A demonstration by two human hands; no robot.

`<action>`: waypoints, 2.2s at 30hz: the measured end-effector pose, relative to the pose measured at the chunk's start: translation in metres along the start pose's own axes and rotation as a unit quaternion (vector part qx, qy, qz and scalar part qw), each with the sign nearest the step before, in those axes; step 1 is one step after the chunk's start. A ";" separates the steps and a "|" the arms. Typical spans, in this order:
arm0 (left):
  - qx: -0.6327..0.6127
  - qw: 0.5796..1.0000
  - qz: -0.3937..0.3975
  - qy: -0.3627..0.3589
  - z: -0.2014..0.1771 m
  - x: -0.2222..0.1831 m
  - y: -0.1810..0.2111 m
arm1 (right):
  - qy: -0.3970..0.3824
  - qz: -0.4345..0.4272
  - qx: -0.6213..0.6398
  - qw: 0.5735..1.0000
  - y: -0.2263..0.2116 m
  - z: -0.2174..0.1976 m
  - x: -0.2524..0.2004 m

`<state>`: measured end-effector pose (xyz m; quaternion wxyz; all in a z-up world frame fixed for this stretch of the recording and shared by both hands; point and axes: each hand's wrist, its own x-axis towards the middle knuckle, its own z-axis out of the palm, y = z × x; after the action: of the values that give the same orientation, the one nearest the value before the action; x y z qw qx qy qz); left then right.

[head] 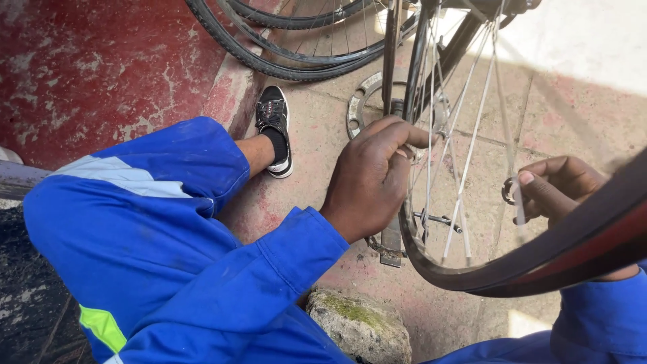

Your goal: Adjusting the spokes of a bicycle wheel using a spoke wrench to true the rim while sitting on the floor.

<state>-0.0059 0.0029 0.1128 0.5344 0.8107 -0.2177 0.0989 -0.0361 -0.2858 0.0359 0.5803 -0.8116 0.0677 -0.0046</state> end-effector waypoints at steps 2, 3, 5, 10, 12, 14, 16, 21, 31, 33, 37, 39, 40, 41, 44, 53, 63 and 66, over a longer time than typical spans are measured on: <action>-0.032 0.998 -0.046 -0.026 0.002 -0.001 -0.007 | 0.003 -0.002 0.016 1.000 0.014 0.000 0.008; -0.063 0.992 -0.094 -0.050 0.004 -0.001 -0.011 | 0.003 -0.005 0.031 1.000 0.021 0.000 0.011; -0.083 0.982 -0.145 -0.084 0.004 -0.001 -0.012 | 0.013 0.014 -0.012 1.000 -0.005 0.004 0.006; -0.092 0.960 -0.218 -0.148 -0.002 -0.002 -0.010 | 0.027 0.038 -0.025 0.999 -0.040 0.007 -0.006; -0.108 0.959 -0.221 -0.141 0.000 -0.003 -0.012 | 0.026 0.033 0.021 0.999 -0.048 0.008 -0.009; -0.104 0.957 -0.228 -0.145 0.000 -0.004 -0.011 | 0.027 0.032 0.046 0.998 -0.053 0.010 -0.011; -0.100 0.955 -0.234 -0.153 0.001 -0.006 -0.010 | 0.031 0.033 0.071 0.996 -0.057 0.010 -0.014; -0.103 0.978 -0.160 -0.082 0.000 -0.002 0.004 | 0.068 0.022 0.086 0.994 -0.058 0.000 -0.016; -0.046 0.996 -0.046 -0.067 -0.003 -0.008 0.012 | 0.168 -0.072 0.011 0.983 -0.027 -0.062 -0.018; -0.022 0.998 -0.025 -0.056 0.000 -0.005 0.015 | 0.216 -0.028 0.080 0.973 -0.015 -0.069 -0.015; 0.006 0.999 0.008 -0.049 -0.002 0.000 0.020 | 0.170 -0.130 0.086 0.973 0.033 -0.082 -0.012; 0.028 0.999 0.028 -0.037 -0.004 0.001 0.023 | 0.231 -0.015 0.110 0.967 -0.026 -0.061 -0.015; 0.029 0.998 0.028 -0.038 -0.006 0.001 0.023 | 0.232 -0.014 0.111 0.966 -0.032 -0.059 -0.019; 0.039 0.998 0.039 -0.032 -0.006 0.004 0.024 | 0.232 -0.017 0.104 0.967 -0.038 -0.056 -0.021; 0.060 0.996 0.064 -0.019 -0.009 0.002 0.026 | 0.234 -0.033 0.091 0.967 -0.038 -0.056 -0.021; -0.403 0.907 -0.113 -0.048 -0.015 -0.007 0.013 | 0.225 -0.032 0.095 0.969 -0.034 -0.053 -0.017; -0.110 0.989 0.015 -0.094 -0.016 -0.010 0.036 | 0.221 -0.017 0.103 0.970 -0.034 -0.053 -0.016; -0.167 0.979 -0.040 -0.110 -0.013 -0.009 0.033 | 0.217 -0.016 0.108 0.970 -0.036 -0.052 -0.016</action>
<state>-0.0279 0.0064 0.1417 0.6387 0.7237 -0.2564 -0.0501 -0.0527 -0.3212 0.0875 0.6359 -0.7246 0.1783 -0.1971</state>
